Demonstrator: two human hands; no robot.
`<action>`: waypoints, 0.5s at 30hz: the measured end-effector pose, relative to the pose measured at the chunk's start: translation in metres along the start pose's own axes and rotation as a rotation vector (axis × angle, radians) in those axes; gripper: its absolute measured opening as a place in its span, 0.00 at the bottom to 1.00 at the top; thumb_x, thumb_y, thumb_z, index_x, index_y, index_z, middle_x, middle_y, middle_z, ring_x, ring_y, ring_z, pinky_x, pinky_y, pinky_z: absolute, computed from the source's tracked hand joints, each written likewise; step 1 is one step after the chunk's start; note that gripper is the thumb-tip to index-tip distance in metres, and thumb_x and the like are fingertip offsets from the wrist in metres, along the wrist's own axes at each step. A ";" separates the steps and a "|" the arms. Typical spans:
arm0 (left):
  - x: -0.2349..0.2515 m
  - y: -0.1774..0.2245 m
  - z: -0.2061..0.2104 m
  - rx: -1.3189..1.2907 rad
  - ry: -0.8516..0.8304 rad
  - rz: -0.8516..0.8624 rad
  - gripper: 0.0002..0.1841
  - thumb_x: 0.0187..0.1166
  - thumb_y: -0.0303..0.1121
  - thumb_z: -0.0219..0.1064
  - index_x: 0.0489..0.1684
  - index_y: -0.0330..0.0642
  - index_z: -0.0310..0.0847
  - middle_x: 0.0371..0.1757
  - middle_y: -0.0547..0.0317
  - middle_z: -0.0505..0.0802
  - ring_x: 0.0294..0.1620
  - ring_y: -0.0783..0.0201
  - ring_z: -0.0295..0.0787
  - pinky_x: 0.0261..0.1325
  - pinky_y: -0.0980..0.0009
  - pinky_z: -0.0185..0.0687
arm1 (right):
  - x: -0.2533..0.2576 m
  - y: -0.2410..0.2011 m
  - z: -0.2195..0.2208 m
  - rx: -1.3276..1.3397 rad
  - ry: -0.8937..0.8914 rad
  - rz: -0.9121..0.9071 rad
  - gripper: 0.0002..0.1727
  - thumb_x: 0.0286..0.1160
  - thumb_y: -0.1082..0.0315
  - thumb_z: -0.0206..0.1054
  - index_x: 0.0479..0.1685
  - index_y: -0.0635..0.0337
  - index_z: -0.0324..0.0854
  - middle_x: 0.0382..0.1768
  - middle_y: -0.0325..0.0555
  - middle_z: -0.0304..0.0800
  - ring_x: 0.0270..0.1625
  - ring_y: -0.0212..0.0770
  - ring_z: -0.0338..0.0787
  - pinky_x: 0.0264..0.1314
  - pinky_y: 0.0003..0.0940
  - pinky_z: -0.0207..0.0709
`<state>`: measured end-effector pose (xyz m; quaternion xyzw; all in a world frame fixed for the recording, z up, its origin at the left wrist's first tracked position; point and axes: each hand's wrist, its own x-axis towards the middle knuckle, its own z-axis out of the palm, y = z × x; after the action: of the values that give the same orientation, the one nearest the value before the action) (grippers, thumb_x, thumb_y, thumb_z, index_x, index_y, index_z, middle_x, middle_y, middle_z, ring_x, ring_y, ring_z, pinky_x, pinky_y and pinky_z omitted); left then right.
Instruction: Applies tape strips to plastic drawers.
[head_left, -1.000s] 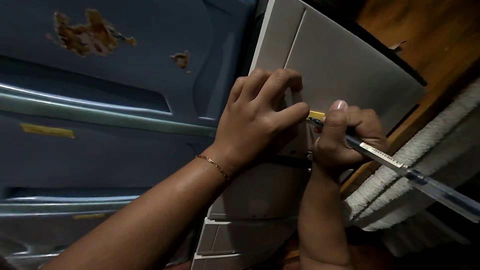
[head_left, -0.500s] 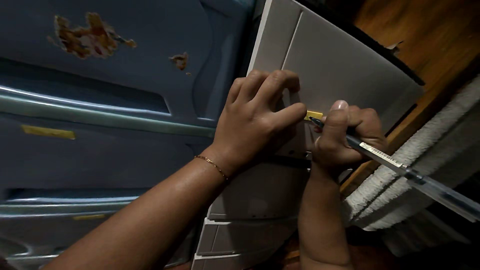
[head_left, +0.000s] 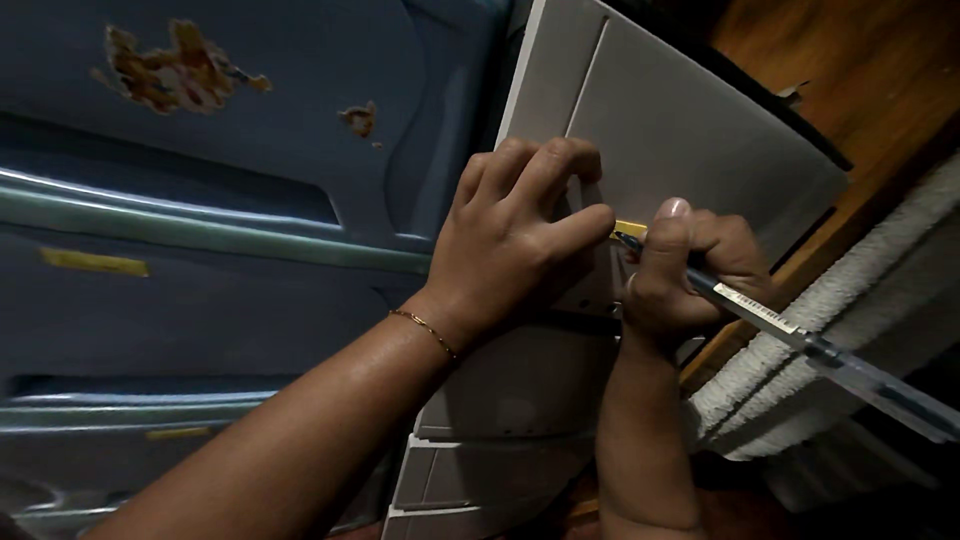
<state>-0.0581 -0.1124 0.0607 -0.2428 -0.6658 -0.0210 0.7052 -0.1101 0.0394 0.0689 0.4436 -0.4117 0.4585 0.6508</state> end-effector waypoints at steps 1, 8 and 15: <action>0.000 0.000 0.000 0.001 0.002 0.000 0.05 0.78 0.36 0.68 0.35 0.54 0.90 0.59 0.51 0.90 0.57 0.52 0.79 0.58 0.58 0.62 | 0.000 0.000 0.000 0.009 -0.003 0.002 0.20 0.75 0.73 0.67 0.13 0.50 0.70 0.17 0.26 0.75 0.20 0.17 0.78 0.22 0.13 0.75; 0.000 0.000 0.000 0.001 -0.005 0.002 0.04 0.78 0.36 0.68 0.35 0.55 0.89 0.60 0.50 0.89 0.57 0.52 0.79 0.57 0.58 0.62 | 0.000 -0.001 0.000 -0.011 0.015 0.024 0.19 0.75 0.73 0.67 0.14 0.51 0.70 0.17 0.25 0.75 0.19 0.16 0.77 0.21 0.12 0.75; 0.000 0.000 0.000 0.004 0.006 0.001 0.04 0.78 0.36 0.68 0.35 0.54 0.89 0.59 0.50 0.90 0.56 0.52 0.79 0.57 0.58 0.62 | 0.000 0.000 0.000 -0.018 0.024 0.008 0.20 0.74 0.74 0.66 0.13 0.50 0.68 0.16 0.26 0.73 0.19 0.16 0.75 0.21 0.12 0.73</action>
<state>-0.0584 -0.1124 0.0609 -0.2419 -0.6635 -0.0201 0.7077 -0.1102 0.0393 0.0686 0.4308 -0.4097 0.4625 0.6577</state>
